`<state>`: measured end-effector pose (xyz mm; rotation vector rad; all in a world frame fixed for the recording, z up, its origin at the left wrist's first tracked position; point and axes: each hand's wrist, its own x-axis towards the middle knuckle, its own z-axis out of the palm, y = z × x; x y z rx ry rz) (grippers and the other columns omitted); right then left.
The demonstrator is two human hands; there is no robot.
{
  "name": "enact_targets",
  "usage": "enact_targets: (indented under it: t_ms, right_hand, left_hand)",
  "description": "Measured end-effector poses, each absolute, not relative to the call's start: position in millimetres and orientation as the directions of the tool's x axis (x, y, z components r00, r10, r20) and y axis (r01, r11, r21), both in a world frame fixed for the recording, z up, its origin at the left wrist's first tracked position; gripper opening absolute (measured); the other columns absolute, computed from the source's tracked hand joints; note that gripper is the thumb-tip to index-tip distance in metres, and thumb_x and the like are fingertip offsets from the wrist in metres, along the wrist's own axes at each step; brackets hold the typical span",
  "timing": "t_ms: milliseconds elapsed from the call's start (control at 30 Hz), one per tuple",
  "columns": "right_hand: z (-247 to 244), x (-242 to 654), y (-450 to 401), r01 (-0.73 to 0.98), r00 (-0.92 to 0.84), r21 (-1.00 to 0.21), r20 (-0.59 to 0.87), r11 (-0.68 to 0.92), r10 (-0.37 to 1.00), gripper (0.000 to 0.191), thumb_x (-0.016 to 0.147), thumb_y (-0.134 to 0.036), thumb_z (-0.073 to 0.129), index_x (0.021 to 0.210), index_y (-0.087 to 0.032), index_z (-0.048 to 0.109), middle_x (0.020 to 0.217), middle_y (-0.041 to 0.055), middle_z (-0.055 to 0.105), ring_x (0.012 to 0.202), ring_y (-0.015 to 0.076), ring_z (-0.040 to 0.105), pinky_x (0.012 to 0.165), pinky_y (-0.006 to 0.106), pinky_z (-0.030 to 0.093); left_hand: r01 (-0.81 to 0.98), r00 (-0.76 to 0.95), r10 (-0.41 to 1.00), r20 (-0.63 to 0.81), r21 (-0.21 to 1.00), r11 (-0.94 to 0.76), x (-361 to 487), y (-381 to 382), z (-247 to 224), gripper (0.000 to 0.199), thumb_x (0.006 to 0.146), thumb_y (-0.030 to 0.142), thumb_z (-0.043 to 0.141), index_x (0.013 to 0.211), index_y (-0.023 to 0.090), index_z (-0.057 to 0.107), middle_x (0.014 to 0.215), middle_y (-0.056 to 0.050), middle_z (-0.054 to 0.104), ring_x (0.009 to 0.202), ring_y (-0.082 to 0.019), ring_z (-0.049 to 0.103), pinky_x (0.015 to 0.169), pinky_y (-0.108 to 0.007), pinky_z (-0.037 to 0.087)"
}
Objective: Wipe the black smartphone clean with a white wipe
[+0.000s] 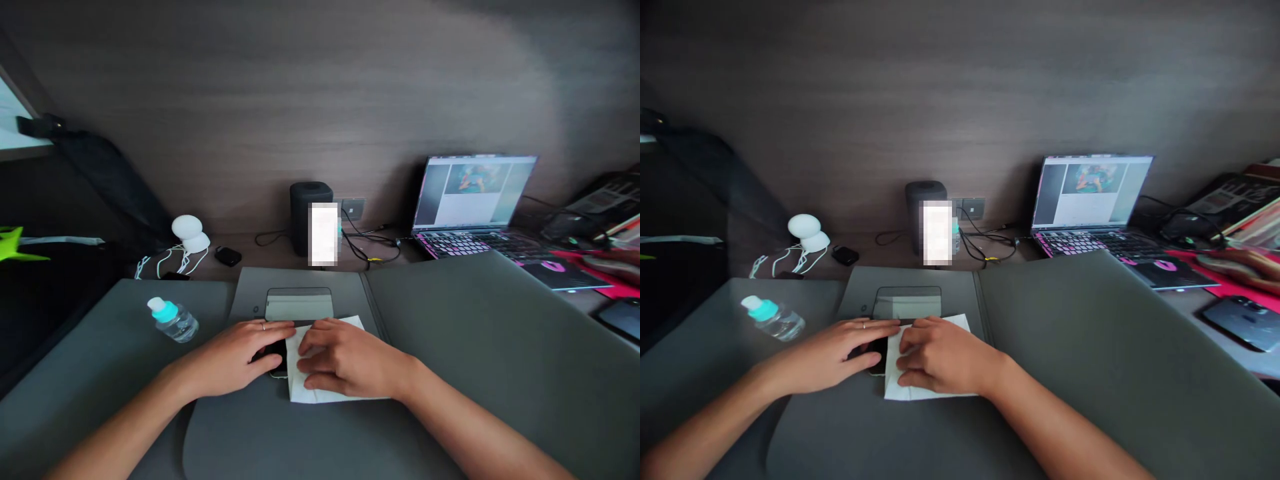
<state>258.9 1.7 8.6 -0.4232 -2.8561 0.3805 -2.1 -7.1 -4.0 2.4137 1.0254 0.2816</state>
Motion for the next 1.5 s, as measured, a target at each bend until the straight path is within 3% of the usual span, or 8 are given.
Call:
enact_targets:
  t_ms: [100, 200, 467, 733, 933, 1133, 1500]
  right_hand:
    - [8.8, 265.3, 5.7, 0.272, -0.926, -0.303, 0.175, 0.913, 0.334, 0.023, 0.097, -0.033, 0.057, 0.102, -0.018, 0.073, 0.104, 0.0077, 0.066, 0.096, 0.0181, 0.060, 0.087, 0.034, 0.045]
    - [7.9, 267.7, 8.2, 0.287, -0.919, -0.280, 0.188, 0.916, 0.346, 0.021, 0.096, -0.030, 0.058, 0.106, -0.017, 0.073, 0.108, 0.0094, 0.065, 0.098, 0.0191, 0.059, 0.089, 0.035, 0.046]
    - [10.7, 268.4, 8.4, 0.323, -0.906, -0.339, 0.158, 0.884, 0.392, 0.023, 0.095, -0.028, 0.061, 0.110, -0.015, 0.071, 0.111, 0.0089, 0.064, 0.101, 0.0191, 0.058, 0.089, 0.033, 0.048]
    - [12.5, 271.8, 10.6, 0.318, -0.906, -0.446, 0.115, 0.836, 0.407, 0.022, 0.094, -0.026, 0.062, 0.112, -0.017, 0.069, 0.110, 0.0089, 0.063, 0.106, 0.0198, 0.058, 0.093, 0.035, 0.047]
    - [9.2, 268.0, 11.6, 0.281, -0.905, -0.507, 0.143, 0.815, 0.401, 0.024, 0.094, -0.025, 0.062, 0.115, -0.017, 0.068, 0.111, 0.0100, 0.062, 0.106, 0.0199, 0.057, 0.095, 0.036, 0.047]
    - [10.4, 274.1, 14.3, 0.341, -0.877, -0.543, 0.110, 0.768, 0.467, 0.020, 0.092, -0.024, 0.064, 0.110, -0.016, 0.069, 0.108, 0.0094, 0.060, 0.104, 0.0198, 0.057, 0.095, 0.036, 0.046]
    - [15.0, 279.6, 17.9, 0.346, -0.884, -0.611, 0.041, 0.712, 0.465, 0.017, 0.092, -0.022, 0.063, 0.107, -0.017, 0.069, 0.105, 0.0078, 0.059, 0.104, 0.0193, 0.055, 0.096, 0.035, 0.045]
  left_hand:
    - [0.652, 0.662, 0.748, -0.045, 0.526, -0.546, -2.9, -8.5, -4.5, 0.057, 0.093, 0.033, 0.059, 0.147, 0.037, 0.042, 0.143, -0.001, 0.056, 0.104, -0.023, 0.065, 0.097, -0.041, 0.050]
    - [0.669, 0.642, 0.764, -0.065, 0.535, -0.516, -4.0, -9.7, -5.1, 0.060, 0.090, 0.034, 0.062, 0.147, 0.036, 0.043, 0.136, -0.003, 0.060, 0.091, -0.021, 0.064, 0.090, -0.040, 0.051]
    - [0.668, 0.632, 0.767, -0.106, 0.575, -0.471, -4.2, -9.5, -2.2, 0.075, 0.080, 0.036, 0.071, 0.148, 0.035, 0.041, 0.133, -0.004, 0.061, 0.094, -0.024, 0.061, 0.090, -0.040, 0.048]
    - [0.673, 0.627, 0.771, -0.112, 0.576, -0.464, -3.2, -9.8, 0.3, 0.074, 0.079, 0.037, 0.071, 0.148, 0.034, 0.043, 0.121, -0.004, 0.066, 0.094, -0.025, 0.061, 0.089, -0.039, 0.048]
    - [0.669, 0.626, 0.773, -0.100, 0.579, -0.467, -4.1, -8.7, -2.3, 0.072, 0.079, 0.039, 0.071, 0.147, 0.035, 0.045, 0.132, -0.004, 0.061, 0.094, -0.025, 0.061, 0.090, -0.039, 0.048]
    - [0.650, 0.645, 0.760, -0.086, 0.585, -0.485, -4.0, -8.5, -2.9, 0.073, 0.080, 0.039, 0.071, 0.148, 0.034, 0.043, 0.134, -0.004, 0.061, 0.091, -0.024, 0.062, 0.090, -0.040, 0.049]
    - [0.654, 0.640, 0.764, -0.082, 0.582, -0.484, -4.5, -7.8, -3.2, 0.073, 0.080, 0.039, 0.070, 0.147, 0.035, 0.044, 0.145, -0.002, 0.054, 0.097, -0.025, 0.063, 0.095, -0.042, 0.048]
